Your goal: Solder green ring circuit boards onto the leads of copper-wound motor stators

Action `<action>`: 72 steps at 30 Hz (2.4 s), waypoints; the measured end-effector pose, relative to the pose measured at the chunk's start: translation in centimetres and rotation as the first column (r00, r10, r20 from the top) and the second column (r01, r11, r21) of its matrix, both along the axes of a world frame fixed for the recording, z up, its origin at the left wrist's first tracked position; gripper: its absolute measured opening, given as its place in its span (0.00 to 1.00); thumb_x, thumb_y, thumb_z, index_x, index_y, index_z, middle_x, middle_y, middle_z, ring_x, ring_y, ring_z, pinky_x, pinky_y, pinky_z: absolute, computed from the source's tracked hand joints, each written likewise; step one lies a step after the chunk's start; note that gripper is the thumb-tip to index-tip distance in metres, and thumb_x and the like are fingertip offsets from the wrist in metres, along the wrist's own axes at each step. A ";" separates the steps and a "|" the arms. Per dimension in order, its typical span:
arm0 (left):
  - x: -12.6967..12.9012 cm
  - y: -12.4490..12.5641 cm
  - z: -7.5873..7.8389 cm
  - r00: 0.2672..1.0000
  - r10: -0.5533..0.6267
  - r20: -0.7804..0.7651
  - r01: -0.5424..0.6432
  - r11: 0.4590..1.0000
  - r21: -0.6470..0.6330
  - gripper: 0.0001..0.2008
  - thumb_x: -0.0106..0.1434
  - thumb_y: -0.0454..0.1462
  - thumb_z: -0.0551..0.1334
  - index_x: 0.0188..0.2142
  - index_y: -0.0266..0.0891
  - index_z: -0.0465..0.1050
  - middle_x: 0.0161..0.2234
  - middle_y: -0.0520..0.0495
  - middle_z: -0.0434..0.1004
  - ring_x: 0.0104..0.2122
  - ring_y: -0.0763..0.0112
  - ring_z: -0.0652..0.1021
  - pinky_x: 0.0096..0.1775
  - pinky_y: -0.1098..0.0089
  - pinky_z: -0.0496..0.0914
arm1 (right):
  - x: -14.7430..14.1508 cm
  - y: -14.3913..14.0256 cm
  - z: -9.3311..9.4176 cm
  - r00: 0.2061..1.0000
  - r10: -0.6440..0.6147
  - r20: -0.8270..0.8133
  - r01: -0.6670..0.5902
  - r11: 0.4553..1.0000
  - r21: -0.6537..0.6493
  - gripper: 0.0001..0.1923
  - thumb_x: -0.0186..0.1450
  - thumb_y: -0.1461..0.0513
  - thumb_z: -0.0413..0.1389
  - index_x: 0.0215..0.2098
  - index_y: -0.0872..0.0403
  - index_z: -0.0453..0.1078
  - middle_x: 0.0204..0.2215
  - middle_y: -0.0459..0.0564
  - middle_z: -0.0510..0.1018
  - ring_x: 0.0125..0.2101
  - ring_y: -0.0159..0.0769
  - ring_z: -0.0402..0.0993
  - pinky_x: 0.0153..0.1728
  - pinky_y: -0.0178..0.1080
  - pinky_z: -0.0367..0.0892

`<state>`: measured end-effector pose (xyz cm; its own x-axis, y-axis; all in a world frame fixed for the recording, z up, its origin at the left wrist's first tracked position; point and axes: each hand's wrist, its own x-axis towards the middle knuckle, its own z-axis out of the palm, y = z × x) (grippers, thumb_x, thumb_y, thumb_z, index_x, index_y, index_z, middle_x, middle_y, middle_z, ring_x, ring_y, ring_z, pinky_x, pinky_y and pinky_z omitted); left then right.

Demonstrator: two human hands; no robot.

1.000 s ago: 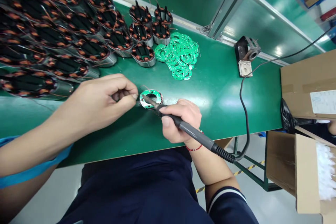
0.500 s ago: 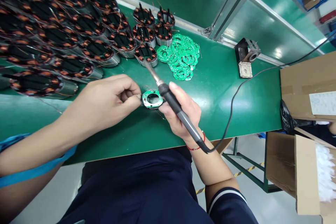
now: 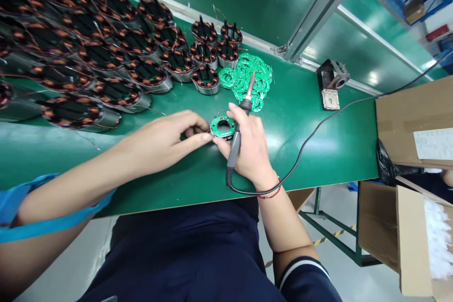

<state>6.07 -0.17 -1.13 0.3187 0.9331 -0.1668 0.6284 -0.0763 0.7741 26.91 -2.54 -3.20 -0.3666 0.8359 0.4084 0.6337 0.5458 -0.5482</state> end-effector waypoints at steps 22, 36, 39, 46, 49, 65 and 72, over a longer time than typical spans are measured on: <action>0.0 0.2 0.2 0.952 0.115 0.283 -0.083 0.989 -0.120 0.13 0.58 0.48 0.59 0.30 0.41 0.70 0.25 0.51 0.71 0.25 0.70 0.70 0.28 0.70 0.65 | -1.6 -0.8 0.7 0.999 0.049 0.010 -0.050 0.966 0.255 0.21 0.74 0.61 0.53 0.64 0.47 0.62 0.48 0.50 0.86 0.53 0.43 0.79 0.54 0.49 0.73; 0.4 -0.5 0.9 0.993 0.121 0.012 -0.121 0.990 0.075 0.06 0.64 0.40 0.53 0.30 0.45 0.62 0.26 0.52 0.72 0.27 0.65 0.73 0.34 0.65 0.64 | -0.6 -1.9 -0.7 0.917 -0.027 -0.399 0.156 0.943 0.293 0.16 0.75 0.53 0.51 0.57 0.46 0.72 0.29 0.44 0.79 0.19 0.32 0.69 0.25 0.40 0.70; 0.4 -0.5 0.8 0.991 0.131 0.013 -0.132 0.989 0.067 0.06 0.65 0.39 0.53 0.30 0.46 0.61 0.25 0.52 0.71 0.27 0.66 0.73 0.33 0.65 0.64 | -0.8 -1.8 0.2 0.926 0.027 -0.376 0.107 0.937 0.332 0.12 0.74 0.56 0.50 0.50 0.47 0.73 0.23 0.41 0.75 0.16 0.30 0.64 0.22 0.38 0.64; 0.6 -0.5 0.8 0.991 0.119 0.056 -0.123 0.989 0.087 0.06 0.64 0.41 0.52 0.30 0.45 0.60 0.24 0.52 0.69 0.26 0.67 0.71 0.32 0.65 0.62 | -1.1 -1.6 1.2 0.925 0.046 -0.377 0.091 0.937 0.338 0.11 0.73 0.60 0.49 0.46 0.49 0.73 0.23 0.41 0.76 0.17 0.30 0.64 0.21 0.38 0.63; 0.6 -0.5 0.9 0.993 0.111 0.045 -0.115 0.989 0.098 0.06 0.63 0.41 0.51 0.30 0.45 0.60 0.24 0.53 0.69 0.26 0.68 0.70 0.32 0.65 0.62 | -0.9 -1.7 0.9 0.939 0.028 -0.344 0.096 0.936 0.338 0.11 0.73 0.60 0.49 0.47 0.48 0.73 0.23 0.41 0.76 0.17 0.31 0.65 0.22 0.39 0.64; 0.8 -0.4 0.9 0.993 0.119 0.007 -0.119 0.987 0.105 0.06 0.62 0.42 0.52 0.30 0.44 0.60 0.24 0.52 0.67 0.25 0.67 0.68 0.31 0.65 0.61 | -1.4 -1.5 1.4 0.920 -0.001 -0.393 0.153 0.922 0.355 0.12 0.75 0.57 0.51 0.40 0.49 0.74 0.21 0.40 0.78 0.15 0.29 0.68 0.18 0.35 0.68; 0.9 -0.4 1.0 0.992 0.121 0.023 -0.122 0.989 0.078 0.06 0.62 0.41 0.51 0.29 0.45 0.59 0.24 0.51 0.67 0.25 0.66 0.68 0.31 0.64 0.60 | -1.3 -1.5 1.5 0.927 -0.010 -0.376 0.146 0.931 0.335 0.11 0.75 0.58 0.50 0.40 0.49 0.74 0.23 0.41 0.79 0.16 0.29 0.71 0.19 0.35 0.70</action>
<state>7.01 -0.56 -0.13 0.2048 0.9750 -0.0860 0.6226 -0.0619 0.7801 25.57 -4.06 -1.74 -0.0763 0.6325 0.7708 0.4768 0.7021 -0.5289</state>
